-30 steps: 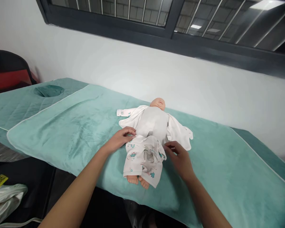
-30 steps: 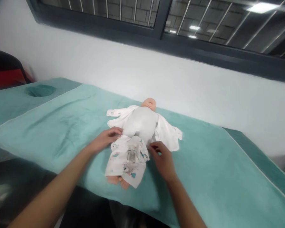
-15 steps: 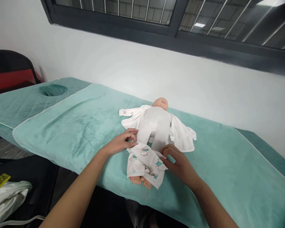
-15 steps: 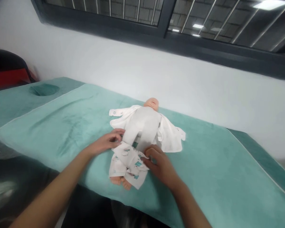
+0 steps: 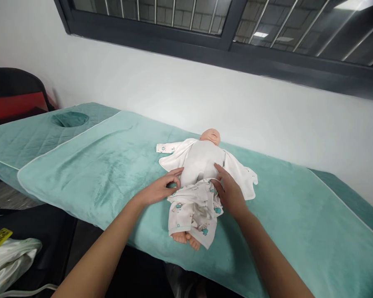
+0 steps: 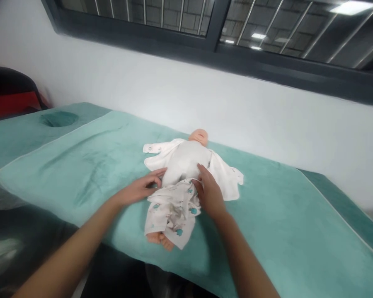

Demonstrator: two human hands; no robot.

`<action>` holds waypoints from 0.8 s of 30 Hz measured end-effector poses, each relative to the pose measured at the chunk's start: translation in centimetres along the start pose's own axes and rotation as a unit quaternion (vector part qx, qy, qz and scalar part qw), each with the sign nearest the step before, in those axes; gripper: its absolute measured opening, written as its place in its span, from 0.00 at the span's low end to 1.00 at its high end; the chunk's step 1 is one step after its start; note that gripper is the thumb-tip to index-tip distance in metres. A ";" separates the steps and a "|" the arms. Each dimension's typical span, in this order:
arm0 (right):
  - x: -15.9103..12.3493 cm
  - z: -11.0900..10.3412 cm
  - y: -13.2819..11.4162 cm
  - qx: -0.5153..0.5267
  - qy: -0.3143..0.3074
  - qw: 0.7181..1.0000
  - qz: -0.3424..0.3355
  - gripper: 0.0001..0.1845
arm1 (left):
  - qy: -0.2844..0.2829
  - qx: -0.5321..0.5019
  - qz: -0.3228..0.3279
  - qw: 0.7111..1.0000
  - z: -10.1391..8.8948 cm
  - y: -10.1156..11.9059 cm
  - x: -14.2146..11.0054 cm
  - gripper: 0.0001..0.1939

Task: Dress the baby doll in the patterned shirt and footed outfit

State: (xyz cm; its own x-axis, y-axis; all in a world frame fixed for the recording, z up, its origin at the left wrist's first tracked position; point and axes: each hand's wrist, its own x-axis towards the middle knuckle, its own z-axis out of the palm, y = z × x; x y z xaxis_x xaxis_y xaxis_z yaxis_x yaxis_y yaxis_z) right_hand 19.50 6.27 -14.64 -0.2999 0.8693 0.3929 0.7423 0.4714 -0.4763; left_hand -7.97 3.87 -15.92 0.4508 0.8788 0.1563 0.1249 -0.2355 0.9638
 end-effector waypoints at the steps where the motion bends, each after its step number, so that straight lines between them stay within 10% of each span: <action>1: 0.0 -0.2 0.0 -0.014 -0.008 1.000 0.001 0.20 | 0.017 0.011 0.003 1.000 0.2 0.1 0.1 0.03; 7: 2.5 -1.0 0.5 -0.098 -0.005 0.994 0.051 0.16 | 0.175 0.133 -0.014 0.975 0.9 0.3 3.7 0.05; 12: 5.5 0.5 2.5 0.033 0.130 0.979 0.154 0.13 | 0.239 0.163 -0.052 0.956 1.1 -0.9 7.7 0.02; 20: 4.1 2.5 4.1 0.335 0.186 0.900 0.207 0.17 | 0.191 0.060 -0.049 0.978 1.3 -2.8 6.9 0.11; 24: 3.7 1.7 5.2 0.324 0.123 0.919 0.190 0.15 | 0.160 -0.060 -0.042 0.984 0.8 -2.1 6.7 0.13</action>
State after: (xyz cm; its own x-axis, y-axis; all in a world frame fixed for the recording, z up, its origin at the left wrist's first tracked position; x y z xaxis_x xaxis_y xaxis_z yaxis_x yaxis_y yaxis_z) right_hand 21.22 12.15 -17.01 0.1112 0.9669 0.2298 0.2292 0.2001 -0.9526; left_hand -4.47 9.92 -17.07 0.1403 0.9831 0.1173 0.0364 -0.1235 0.9917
